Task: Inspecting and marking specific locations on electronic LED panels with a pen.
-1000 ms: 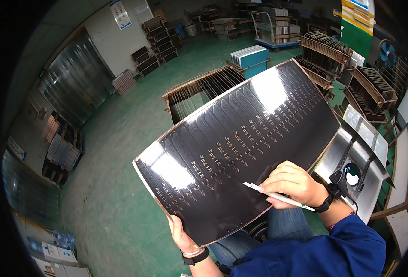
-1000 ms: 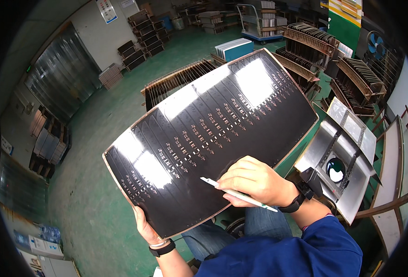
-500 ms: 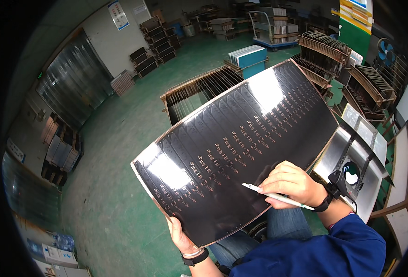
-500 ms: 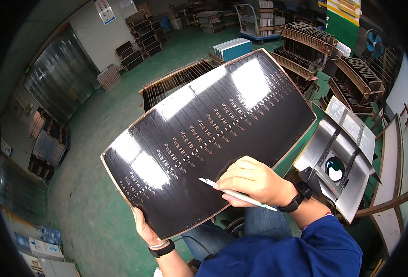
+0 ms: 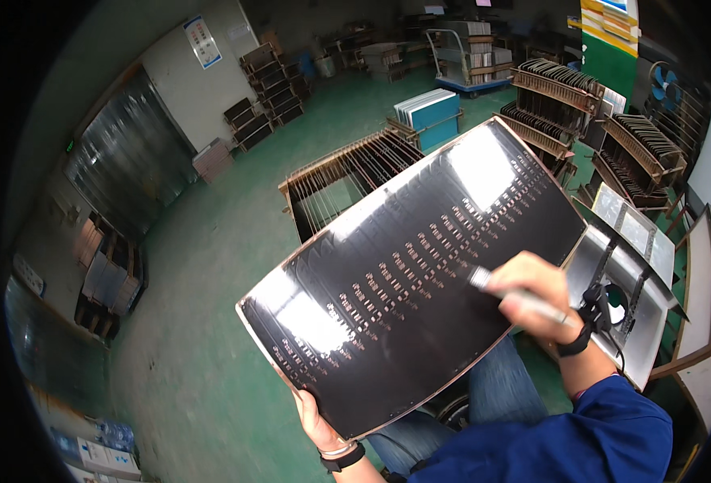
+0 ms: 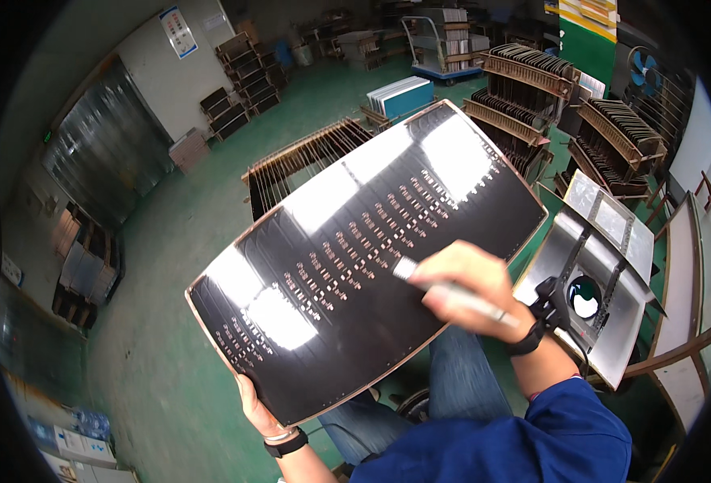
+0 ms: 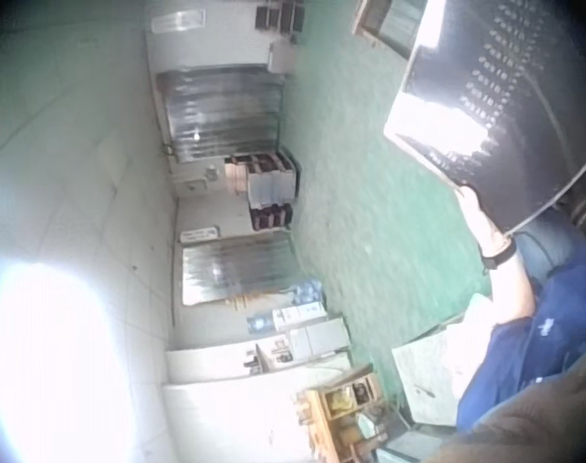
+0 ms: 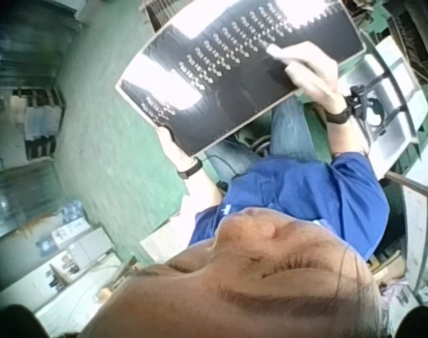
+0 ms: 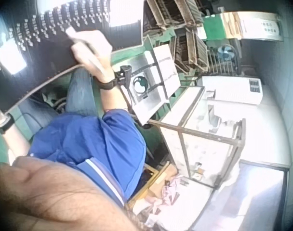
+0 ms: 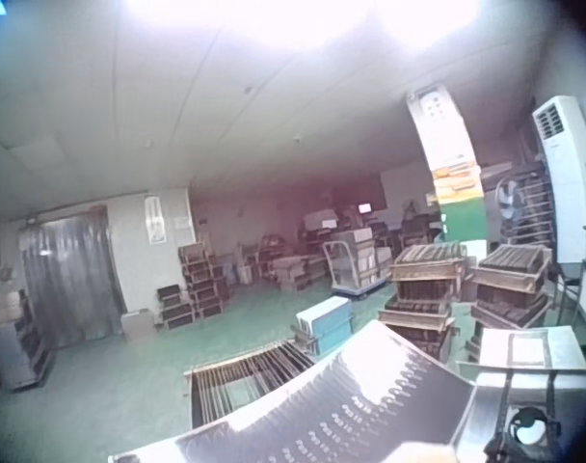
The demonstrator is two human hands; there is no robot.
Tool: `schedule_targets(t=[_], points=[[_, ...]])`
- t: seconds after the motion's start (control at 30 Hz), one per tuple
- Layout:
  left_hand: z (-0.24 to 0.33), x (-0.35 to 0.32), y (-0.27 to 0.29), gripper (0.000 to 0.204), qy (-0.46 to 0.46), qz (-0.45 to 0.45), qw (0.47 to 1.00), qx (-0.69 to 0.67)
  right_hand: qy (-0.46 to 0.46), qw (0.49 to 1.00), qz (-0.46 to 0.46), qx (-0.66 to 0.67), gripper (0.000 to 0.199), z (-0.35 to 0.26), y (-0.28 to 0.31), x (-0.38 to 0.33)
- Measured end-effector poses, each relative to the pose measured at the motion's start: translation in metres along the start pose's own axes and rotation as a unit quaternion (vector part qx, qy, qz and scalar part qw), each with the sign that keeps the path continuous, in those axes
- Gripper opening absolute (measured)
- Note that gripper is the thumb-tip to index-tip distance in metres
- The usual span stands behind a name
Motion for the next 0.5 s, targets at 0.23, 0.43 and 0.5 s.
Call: schedule_targets(t=[0.23, 0.43, 0.5], points=[[0.001, 0.005, 0.051, 0.048, 0.035, -0.007, 0.999, -0.002, -0.135, 0.942, 0.267, -0.152, 0.030, 0.097, 0.136, 0.020], [0.027, 0.012, 0.023, 0.057, -0.007, -0.044, 0.997, 0.065, -0.264, 0.953, 0.050, 0.142, 0.035, 0.121, 0.106, 0.028], [0.035, 0.018, 0.016, 0.056, -0.008, -0.057, 0.995, 0.079, -0.273, 0.947, 0.055, 0.157, 0.034, 0.119, 0.104, 0.027]])
Point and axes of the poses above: each hand's wrist, its own x-axis towards the middle knuckle, its own y-axis out of the back of the hand, z = x × y, the point moved 9 cm from there along x, towards the middle knuckle, and after that the axes turned 13 degrees about -y, right-handed, at the moved point
